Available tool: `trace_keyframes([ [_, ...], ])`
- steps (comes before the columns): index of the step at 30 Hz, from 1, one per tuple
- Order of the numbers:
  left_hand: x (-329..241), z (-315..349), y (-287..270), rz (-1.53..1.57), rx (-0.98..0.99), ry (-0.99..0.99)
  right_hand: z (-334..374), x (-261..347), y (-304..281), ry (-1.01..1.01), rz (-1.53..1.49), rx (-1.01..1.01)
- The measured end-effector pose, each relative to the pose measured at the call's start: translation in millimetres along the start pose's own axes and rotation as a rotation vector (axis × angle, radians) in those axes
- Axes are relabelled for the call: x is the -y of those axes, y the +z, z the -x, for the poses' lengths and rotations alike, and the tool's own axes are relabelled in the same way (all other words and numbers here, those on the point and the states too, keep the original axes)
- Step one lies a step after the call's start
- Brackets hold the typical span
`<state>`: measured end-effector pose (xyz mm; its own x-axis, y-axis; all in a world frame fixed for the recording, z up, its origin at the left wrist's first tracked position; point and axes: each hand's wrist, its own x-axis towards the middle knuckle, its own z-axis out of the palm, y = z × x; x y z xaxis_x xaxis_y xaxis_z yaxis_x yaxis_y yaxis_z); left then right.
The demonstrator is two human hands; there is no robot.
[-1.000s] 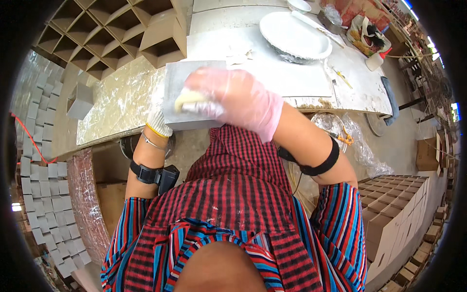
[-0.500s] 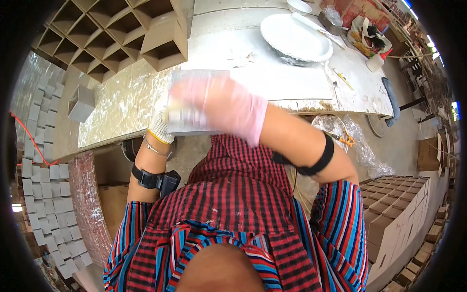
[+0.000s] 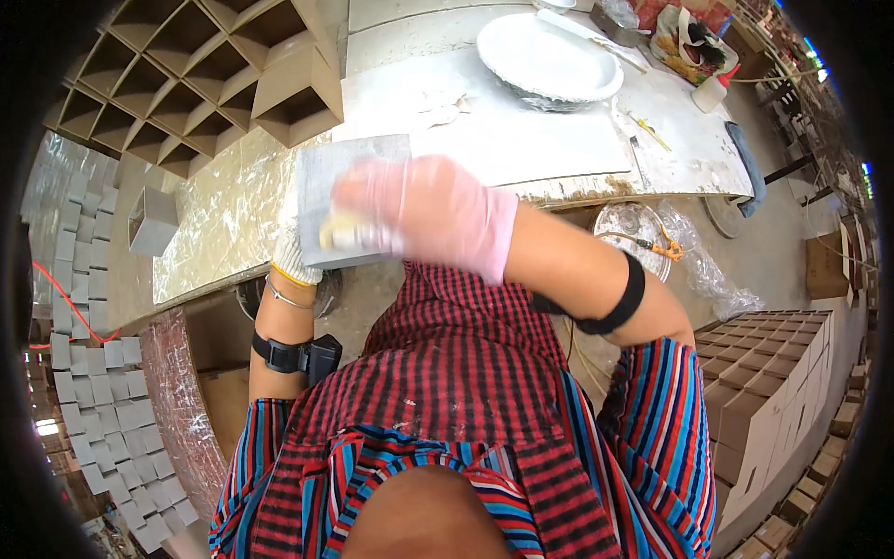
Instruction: Applying wood filler or glue to the exterior of a small wooden box and wiping it smooth.
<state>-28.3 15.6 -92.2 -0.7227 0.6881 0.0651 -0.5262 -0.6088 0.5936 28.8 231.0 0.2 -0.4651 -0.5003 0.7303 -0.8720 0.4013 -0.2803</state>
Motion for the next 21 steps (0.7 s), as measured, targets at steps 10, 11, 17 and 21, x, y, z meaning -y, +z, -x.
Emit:
trace_keyframes([
  [10, 5.3, 6.8, 2.9, 0.31, 0.147, 0.003, -5.4, -62.0, -20.4, 0.314, 0.342, -0.039],
  [11, 5.8, 5.4, 0.9, 0.296, 0.171, 0.004, -3.8, -60.4, -27.0, 0.395, 0.261, -0.054],
  [17, 7.6, 9.6, 2.3, 0.101, -0.031, 0.041, 11.2, -12.6, -14.1, 0.041, 0.074, 0.077],
  [21, 7.2, 11.8, 2.2, 0.242, 0.037, -0.048, 7.8, -58.9, -17.0, 0.253, 0.319, -0.001],
])
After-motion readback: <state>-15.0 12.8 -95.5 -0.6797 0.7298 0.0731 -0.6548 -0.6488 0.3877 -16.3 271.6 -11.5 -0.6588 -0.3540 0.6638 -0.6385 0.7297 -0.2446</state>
